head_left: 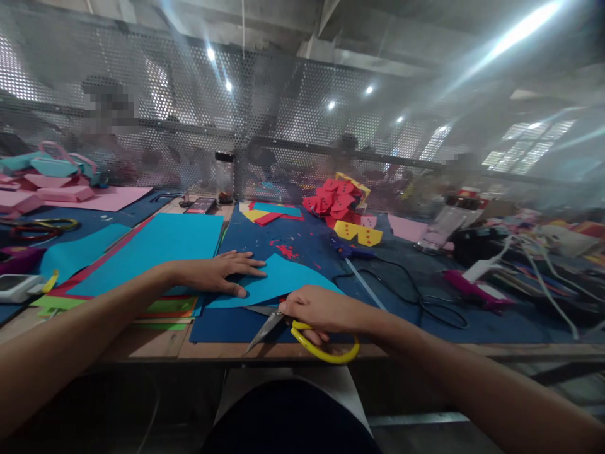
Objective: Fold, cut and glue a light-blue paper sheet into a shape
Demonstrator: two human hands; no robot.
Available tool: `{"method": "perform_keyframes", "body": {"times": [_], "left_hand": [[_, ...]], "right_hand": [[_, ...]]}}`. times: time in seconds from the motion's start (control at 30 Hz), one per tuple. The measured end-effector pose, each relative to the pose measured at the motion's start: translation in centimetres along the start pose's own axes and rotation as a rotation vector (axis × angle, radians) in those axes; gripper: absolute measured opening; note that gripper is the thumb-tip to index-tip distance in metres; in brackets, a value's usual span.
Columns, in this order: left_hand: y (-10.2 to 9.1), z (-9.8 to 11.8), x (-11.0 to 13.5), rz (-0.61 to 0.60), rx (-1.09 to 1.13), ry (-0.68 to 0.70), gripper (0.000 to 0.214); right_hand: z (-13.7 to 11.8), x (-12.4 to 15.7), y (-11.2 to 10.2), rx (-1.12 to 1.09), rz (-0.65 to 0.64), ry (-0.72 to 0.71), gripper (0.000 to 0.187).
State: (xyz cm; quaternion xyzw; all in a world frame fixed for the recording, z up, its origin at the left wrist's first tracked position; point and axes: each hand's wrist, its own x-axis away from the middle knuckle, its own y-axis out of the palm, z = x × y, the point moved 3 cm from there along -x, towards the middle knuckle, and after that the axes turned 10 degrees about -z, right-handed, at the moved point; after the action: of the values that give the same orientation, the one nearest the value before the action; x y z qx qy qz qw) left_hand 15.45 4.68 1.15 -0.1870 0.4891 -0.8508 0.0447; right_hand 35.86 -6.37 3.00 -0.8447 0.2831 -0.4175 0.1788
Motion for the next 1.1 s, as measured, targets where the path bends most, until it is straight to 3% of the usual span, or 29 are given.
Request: {"method": "perform_keyframes", "body": {"times": [0.63,1.1], "left_hand": [[0.0,-0.2,-0.2,-0.002,0.002,0.007,0.063],[-0.1,-0.1,-0.1,-0.029,-0.002,0.022,0.067]], "right_hand": [[-0.4,-0.2,0.3,-0.021,-0.032,0.007,0.057],[-1.9,-0.3,0.3,-0.054,0.031,0.035,0.052]]}}
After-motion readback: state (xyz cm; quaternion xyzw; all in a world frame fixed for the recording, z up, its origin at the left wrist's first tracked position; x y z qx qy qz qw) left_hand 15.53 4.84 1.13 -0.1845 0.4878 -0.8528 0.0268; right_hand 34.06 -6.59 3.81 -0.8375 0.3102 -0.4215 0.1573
